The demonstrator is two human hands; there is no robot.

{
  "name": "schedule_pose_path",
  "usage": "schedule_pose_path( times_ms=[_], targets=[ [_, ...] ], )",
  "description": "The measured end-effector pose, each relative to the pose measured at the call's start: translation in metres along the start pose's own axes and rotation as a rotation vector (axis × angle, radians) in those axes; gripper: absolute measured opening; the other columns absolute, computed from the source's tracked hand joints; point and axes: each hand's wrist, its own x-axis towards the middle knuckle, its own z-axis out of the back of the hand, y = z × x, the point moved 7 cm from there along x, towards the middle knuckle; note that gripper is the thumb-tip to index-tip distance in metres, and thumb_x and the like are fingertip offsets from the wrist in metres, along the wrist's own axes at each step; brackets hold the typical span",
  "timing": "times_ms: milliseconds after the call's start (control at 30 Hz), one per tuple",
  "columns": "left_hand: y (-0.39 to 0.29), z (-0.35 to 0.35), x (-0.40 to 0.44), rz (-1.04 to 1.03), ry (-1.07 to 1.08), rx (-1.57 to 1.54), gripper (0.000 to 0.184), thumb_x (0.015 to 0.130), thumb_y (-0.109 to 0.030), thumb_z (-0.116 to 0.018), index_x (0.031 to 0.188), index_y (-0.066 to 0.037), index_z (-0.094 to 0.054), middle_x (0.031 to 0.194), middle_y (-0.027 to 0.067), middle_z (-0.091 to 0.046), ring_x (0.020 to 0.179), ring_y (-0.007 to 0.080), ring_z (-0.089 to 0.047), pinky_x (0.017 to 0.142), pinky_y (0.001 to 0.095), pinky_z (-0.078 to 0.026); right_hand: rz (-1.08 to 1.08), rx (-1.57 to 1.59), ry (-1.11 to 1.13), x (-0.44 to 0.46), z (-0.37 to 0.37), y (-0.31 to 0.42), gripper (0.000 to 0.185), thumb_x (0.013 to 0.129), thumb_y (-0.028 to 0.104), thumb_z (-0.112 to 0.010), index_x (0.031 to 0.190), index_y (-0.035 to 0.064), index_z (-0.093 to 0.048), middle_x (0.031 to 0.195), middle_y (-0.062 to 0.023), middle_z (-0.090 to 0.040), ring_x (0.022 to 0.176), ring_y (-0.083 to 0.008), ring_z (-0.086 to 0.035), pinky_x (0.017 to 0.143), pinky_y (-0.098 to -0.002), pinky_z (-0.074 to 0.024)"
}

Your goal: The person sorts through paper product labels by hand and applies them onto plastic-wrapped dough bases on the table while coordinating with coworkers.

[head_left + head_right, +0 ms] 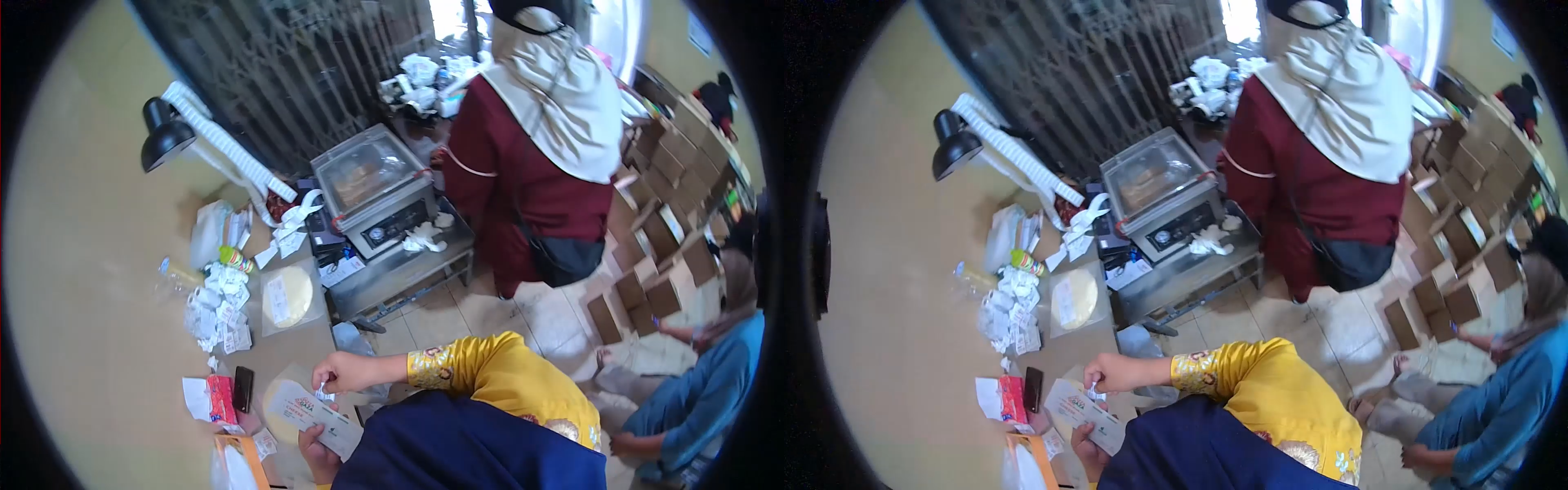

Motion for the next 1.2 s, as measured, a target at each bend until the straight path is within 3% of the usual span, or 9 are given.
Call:
schedule_pose_path(
  times_ms=[167,267,467,533,667,700,900,967,1200],
  targets=[
    [0.033,-0.037,0.002,0.173,0.206,0.06,0.072,0.064,-0.005,-0.052,0.131,0.005,-0.027,0.106,0.0248,-0.053,0.095,0.0348,-0.059,0.078,0.0466,-0.052,-0.083,0.016,-0.23,-0.065,0.026,0.008,0.016,0.079,-0.001,-0.06,0.095,0.0015,-0.062,0.07,0.0002,-0.056,0.056,-0.0066,-0.051,0.049,-0.0223,-0.0419],
    [0.056,-0.058,-0.002,0.254,0.192,0.074,0.072,0.064,-0.004,-0.053,0.131,0.005,-0.027,0.105,0.0242,-0.054,0.094,0.0336,-0.059,0.079,0.0465,-0.052,-0.089,-0.068,-0.246,-0.102,0.034,0.007,0.017,0.078,0.002,-0.062,0.095,0.0038,-0.064,0.071,-0.0002,-0.056,0.06,-0.0076,-0.052,0.053,-0.024,-0.043],
    [0.096,-0.083,-0.011,0.434,0.298,0.107,0.072,0.063,-0.007,-0.053,0.13,0.003,-0.03,0.106,0.0229,-0.055,0.097,0.0335,-0.058,0.083,0.0432,-0.05,0.113,-0.583,-0.34,-0.16,0.049,0.032,0.021,0.073,0.006,-0.062,0.093,0.0091,-0.066,0.077,-0.0065,-0.055,0.074,-0.0216,-0.056,0.067,-0.0337,-0.0453],
    [0.108,-0.071,0.005,0.343,0.294,0.181,0.071,0.062,-0.007,-0.053,0.129,0.004,-0.031,0.105,0.0231,-0.055,0.096,0.0339,-0.058,0.084,0.0411,-0.05,0.216,-0.67,-0.383,-0.173,0.053,0.036,0.018,0.071,0.006,-0.061,0.088,0.0083,-0.065,0.079,-0.0084,-0.055,0.077,-0.026,-0.056,0.07,-0.0355,-0.0452],
    [0.132,-0.044,-0.001,0.405,-0.041,0.47,0.034,0.081,-0.018,-0.05,0.108,0.003,-0.057,0.103,0.023,-0.059,0.1,0.0318,-0.054,0.085,0.0395,-0.043,0.21,-0.822,-0.38,-0.2,0.068,0.033,0.011,0.068,0.01,-0.059,0.078,0.0065,-0.062,0.081,-0.0106,-0.055,0.081,-0.0303,-0.056,0.074,-0.0375,-0.0447],
    [0.14,-0.061,-0.001,0.423,-0.054,0.482,0.037,0.079,-0.017,-0.051,0.11,0.003,-0.054,0.103,0.023,-0.059,0.1,0.032,-0.055,0.085,0.0393,-0.044,0.214,-0.842,-0.376,-0.214,0.077,0.042,0.01,0.068,0.012,-0.06,0.075,0.0055,-0.06,0.082,-0.0118,-0.056,0.082,-0.0319,-0.056,0.073,-0.0389,-0.0453],
    [0.225,-0.204,-0.003,0.546,0.372,0.212,0.059,0.065,-0.009,-0.052,0.121,0.005,-0.04,0.103,0.0231,-0.057,0.095,0.0333,-0.058,0.084,0.0387,-0.048,-0.039,-0.847,-0.446,-0.306,0.148,0.062,0.013,0.066,0.011,-0.06,0.078,0.0042,-0.062,0.081,-0.0121,-0.058,0.086,-0.0313,-0.057,0.072,-0.0406,-0.0468],
    [0.251,-0.236,-0.007,0.577,0.418,0.203,0.068,0.06,-0.007,-0.053,0.124,0.006,-0.035,0.103,0.0231,-0.057,0.093,0.0337,-0.059,0.084,0.0385,-0.049,0.037,-0.881,-0.525,-0.341,0.17,0.071,0.016,0.064,0.01,-0.061,0.079,0.0051,-0.065,0.08,-0.0142,-0.061,0.081,-0.0345,-0.059,0.066,-0.0436,-0.0478],
    [0.315,-0.325,-0.018,0.642,0.508,0.411,0.06,0.06,-0.007,-0.053,0.117,0.007,-0.043,0.098,0.0205,-0.06,0.088,0.0313,-0.061,0.082,0.0367,-0.05,-0.093,-0.993,-0.636,-0.439,0.216,0.101,0.018,0.064,0.011,-0.063,0.081,0.009,-0.068,0.084,-0.0124,-0.063,0.086,-0.0319,-0.06,0.066,-0.0419,-0.0508]
  ],
)
